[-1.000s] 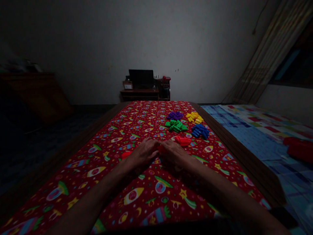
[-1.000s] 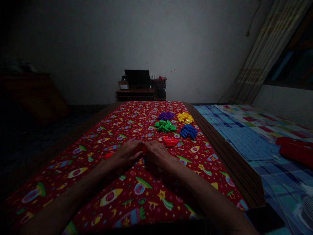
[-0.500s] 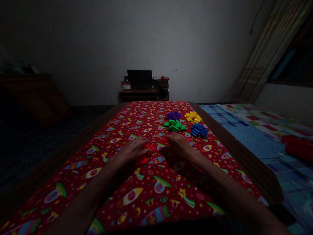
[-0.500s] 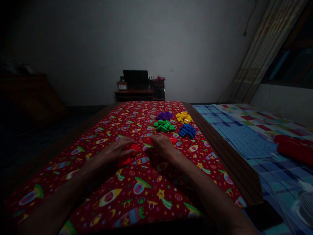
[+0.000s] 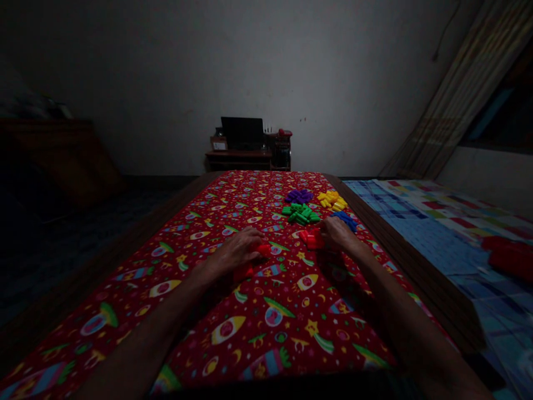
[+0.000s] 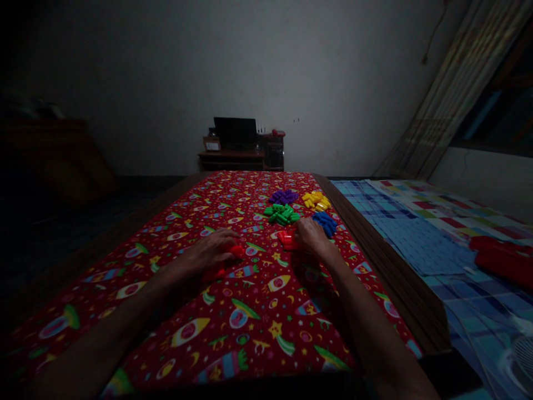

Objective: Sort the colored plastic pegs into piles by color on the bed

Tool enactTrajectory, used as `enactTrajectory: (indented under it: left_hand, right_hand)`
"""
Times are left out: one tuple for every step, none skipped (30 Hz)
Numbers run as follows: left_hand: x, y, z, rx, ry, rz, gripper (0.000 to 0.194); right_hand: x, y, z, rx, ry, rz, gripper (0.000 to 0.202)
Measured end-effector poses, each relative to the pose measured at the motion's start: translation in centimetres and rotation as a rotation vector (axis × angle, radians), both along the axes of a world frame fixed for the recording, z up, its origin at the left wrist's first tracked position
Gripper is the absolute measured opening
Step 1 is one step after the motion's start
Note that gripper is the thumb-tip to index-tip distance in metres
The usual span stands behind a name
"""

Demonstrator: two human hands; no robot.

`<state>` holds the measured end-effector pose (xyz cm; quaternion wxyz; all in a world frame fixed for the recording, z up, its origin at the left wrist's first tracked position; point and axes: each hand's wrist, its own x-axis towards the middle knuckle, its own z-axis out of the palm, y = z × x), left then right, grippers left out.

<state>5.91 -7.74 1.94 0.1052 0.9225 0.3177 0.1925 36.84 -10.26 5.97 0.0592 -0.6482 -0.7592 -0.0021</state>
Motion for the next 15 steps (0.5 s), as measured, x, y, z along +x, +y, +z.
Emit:
enactTrajectory:
  left_hand:
    - [0.3, -0.2, 0.2, -0.004, -0.029, 0.025, 0.02]
    - [0.6, -0.4, 0.4, -0.009, -0.051, 0.063, 0.02]
    - [0.9, -0.6, 0.6, -0.016, -0.066, 0.107, 0.02]
    - [1.3, -0.9, 0.7, -0.024, -0.079, 0.145, 0.02]
    - [1.7, -1.2, 0.8, -0.031, -0.093, 0.171, 0.021]
    - [2.1, -1.5, 0.7, -0.04, -0.109, 0.18, 0.021]
    - [2.5, -1.8, 0.7, -0.051, -0.126, 0.177, 0.021]
    - [2.9, -2.0, 0.5, -0.059, -0.145, 0.172, 0.021]
    - [3.3, -2.3, 0.3, -0.064, -0.164, 0.169, 0.021]
    - [3.6, -2.5, 0.1, -0.068, -0.179, 0.166, 0.021]
    - [3.9, -2.6, 0.0, -0.074, -0.191, 0.165, 0.021]
    - [4.1, -2.7, -0.1, -0.081, -0.201, 0.165, 0.022]
    - [4.1, -2.8, -0.2, -0.089, -0.212, 0.164, 0.022]
    - [4.1, -2.7, -0.2, -0.097, -0.224, 0.16, 0.024]
    - [3.9, -2.6, -0.1, -0.1, -0.235, 0.153, 0.026]
  right_hand:
    - [-0.1, -0.1, 0.2, 0.031, 0.018, 0.003, 0.022]
    - [-0.4, -0.2, 0.3, 0.073, 0.048, 0.012, 0.023]
    - [-0.7, -0.4, 0.4, 0.121, 0.091, 0.027, 0.025]
    - [-1.2, -0.7, 0.3, 0.17, 0.148, 0.054, 0.026]
    - [-1.8, -0.9, 0.3, 0.212, 0.217, 0.096, 0.028]
    - [-2.5, -1.3, 0.1, 0.243, 0.294, 0.153, 0.03]
    - [-3.4, -1.6, -0.2, 0.254, 0.37, 0.226, 0.031]
    - [-4.2, -2.0, -0.5, 0.239, 0.432, 0.317, 0.031]
    - [-5.1, -2.3, -0.9, 0.208, 0.47, 0.409, 0.031]
    - [-5.9, -2.6, -1.2, 0.178, 0.483, 0.481, 0.031]
    - [-6.6, -2.8, -1.6, 0.157, 0.471, 0.525, 0.029]
    - [-7.1, -2.9, -1.9, 0.145, 0.443, 0.544, 0.027]
    - [-7.3, -2.8, -2.1, 0.148, 0.411, 0.542, 0.025]
    - [-7.3, -2.6, -2.3, 0.166, 0.387, 0.521, 0.023]
    - [-7.0, -2.3, -2.3, 0.197, 0.373, 0.484, 0.022]
